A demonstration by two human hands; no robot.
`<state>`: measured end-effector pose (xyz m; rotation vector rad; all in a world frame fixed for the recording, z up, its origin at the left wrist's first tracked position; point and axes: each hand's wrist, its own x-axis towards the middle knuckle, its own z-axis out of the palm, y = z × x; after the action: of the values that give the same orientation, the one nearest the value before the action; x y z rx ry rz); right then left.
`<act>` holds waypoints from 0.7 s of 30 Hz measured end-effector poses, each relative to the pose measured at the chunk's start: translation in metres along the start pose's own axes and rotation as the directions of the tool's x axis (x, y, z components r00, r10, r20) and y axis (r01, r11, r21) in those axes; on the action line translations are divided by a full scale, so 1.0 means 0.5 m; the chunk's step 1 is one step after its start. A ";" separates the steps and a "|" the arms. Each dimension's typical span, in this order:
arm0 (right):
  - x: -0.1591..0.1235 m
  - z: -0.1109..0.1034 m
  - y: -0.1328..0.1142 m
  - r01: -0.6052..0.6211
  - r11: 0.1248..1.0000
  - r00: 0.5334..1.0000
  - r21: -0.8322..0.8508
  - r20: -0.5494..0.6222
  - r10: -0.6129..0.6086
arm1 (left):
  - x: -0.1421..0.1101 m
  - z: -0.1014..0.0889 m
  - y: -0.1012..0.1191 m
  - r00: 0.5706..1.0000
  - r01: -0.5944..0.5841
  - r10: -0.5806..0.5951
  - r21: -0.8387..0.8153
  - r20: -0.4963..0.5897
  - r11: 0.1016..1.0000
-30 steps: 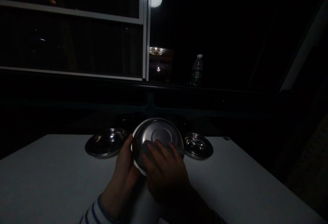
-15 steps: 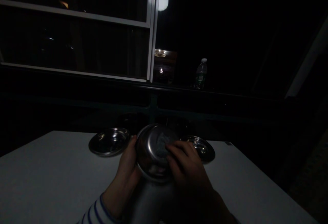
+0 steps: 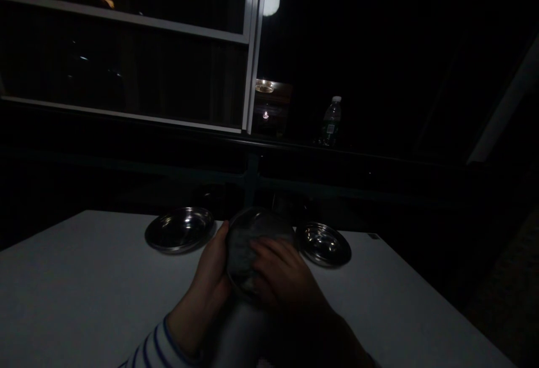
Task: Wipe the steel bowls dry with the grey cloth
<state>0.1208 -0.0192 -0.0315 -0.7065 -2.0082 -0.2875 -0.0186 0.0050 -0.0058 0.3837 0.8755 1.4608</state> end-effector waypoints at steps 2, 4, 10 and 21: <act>0.001 0.019 -0.002 0.190 0.971 0.981 -0.144 0.072 -0.181 | -0.003 -0.001 0.005 1.000 0.013 -0.013 -0.033 -0.003 0.999; 0.001 0.021 0.011 0.247 0.942 0.967 -0.226 0.128 -0.222 | -0.008 0.000 0.005 0.998 0.047 -0.046 -0.029 0.041 0.998; -0.010 -0.002 0.047 0.085 0.968 0.986 -0.235 0.162 -0.047 | -0.025 0.014 -0.008 0.994 0.046 -0.051 0.051 0.099 0.998; 0.007 -0.009 0.000 0.222 0.923 0.974 -0.314 0.110 -0.197 | -0.028 0.007 -0.015 0.982 0.005 -0.043 0.205 0.183 0.979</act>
<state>0.1227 -0.0200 -0.0262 -0.7117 -2.1375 -0.7428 -0.0094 -0.0086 -0.0051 0.6510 0.8772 1.2925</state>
